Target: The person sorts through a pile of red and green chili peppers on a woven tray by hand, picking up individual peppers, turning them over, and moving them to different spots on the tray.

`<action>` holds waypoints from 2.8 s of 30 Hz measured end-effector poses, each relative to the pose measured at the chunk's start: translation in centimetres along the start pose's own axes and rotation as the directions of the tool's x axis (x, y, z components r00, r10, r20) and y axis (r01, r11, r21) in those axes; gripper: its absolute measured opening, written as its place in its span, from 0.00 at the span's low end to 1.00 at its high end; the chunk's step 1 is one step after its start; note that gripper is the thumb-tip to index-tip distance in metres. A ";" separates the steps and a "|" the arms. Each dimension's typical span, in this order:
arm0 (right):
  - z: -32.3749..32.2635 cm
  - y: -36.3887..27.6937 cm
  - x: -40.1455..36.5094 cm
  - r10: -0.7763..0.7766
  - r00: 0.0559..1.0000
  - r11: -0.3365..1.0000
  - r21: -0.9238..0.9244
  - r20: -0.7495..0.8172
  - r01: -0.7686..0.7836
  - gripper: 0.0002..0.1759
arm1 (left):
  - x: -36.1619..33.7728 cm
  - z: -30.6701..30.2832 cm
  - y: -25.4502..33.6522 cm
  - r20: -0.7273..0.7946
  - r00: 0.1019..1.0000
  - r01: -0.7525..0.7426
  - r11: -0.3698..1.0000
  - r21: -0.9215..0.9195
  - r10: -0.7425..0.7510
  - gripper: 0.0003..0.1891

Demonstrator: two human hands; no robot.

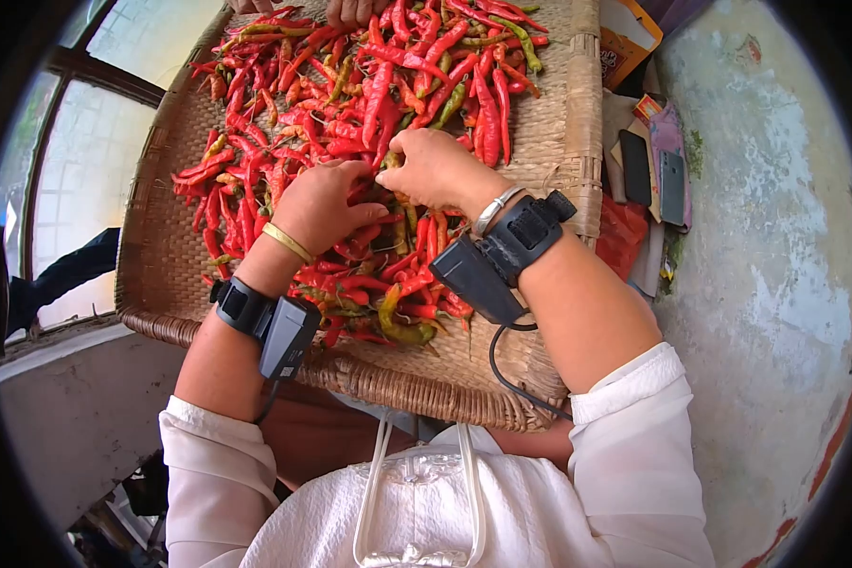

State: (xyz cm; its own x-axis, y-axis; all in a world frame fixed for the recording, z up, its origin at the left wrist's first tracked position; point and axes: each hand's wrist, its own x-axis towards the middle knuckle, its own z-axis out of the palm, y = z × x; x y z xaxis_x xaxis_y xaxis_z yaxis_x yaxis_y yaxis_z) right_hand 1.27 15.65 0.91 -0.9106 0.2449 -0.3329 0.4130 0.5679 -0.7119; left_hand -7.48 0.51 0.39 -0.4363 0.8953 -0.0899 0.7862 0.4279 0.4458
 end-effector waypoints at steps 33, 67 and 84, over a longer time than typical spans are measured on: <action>-2.2 -1.4 -1.7 -0.163 0.981 0.973 0.150 -0.106 0.178 0.14 | -1.1 -2.7 -1.7 0.363 0.927 0.286 0.806 -0.518 -0.096 0.09; -3.8 -1.8 -1.5 -0.101 0.992 0.974 0.210 0.080 0.083 0.10 | -1.1 -2.7 -0.3 0.153 0.965 0.261 0.693 -0.673 -0.215 0.10; -2.1 -2.4 -2.2 -0.347 0.937 0.937 -0.056 -0.031 0.345 0.12 | -1.7 -1.3 1.2 0.105 0.994 -0.058 0.983 0.176 0.040 0.19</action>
State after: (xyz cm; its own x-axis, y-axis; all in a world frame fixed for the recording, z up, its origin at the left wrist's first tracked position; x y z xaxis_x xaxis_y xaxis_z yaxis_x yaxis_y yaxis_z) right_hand 2.27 15.38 4.64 -0.9973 0.0564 -0.0460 0.0719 0.6609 -0.7470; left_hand -6.41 -0.65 2.21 -0.3562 0.9197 -0.1653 0.8748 0.3904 0.2869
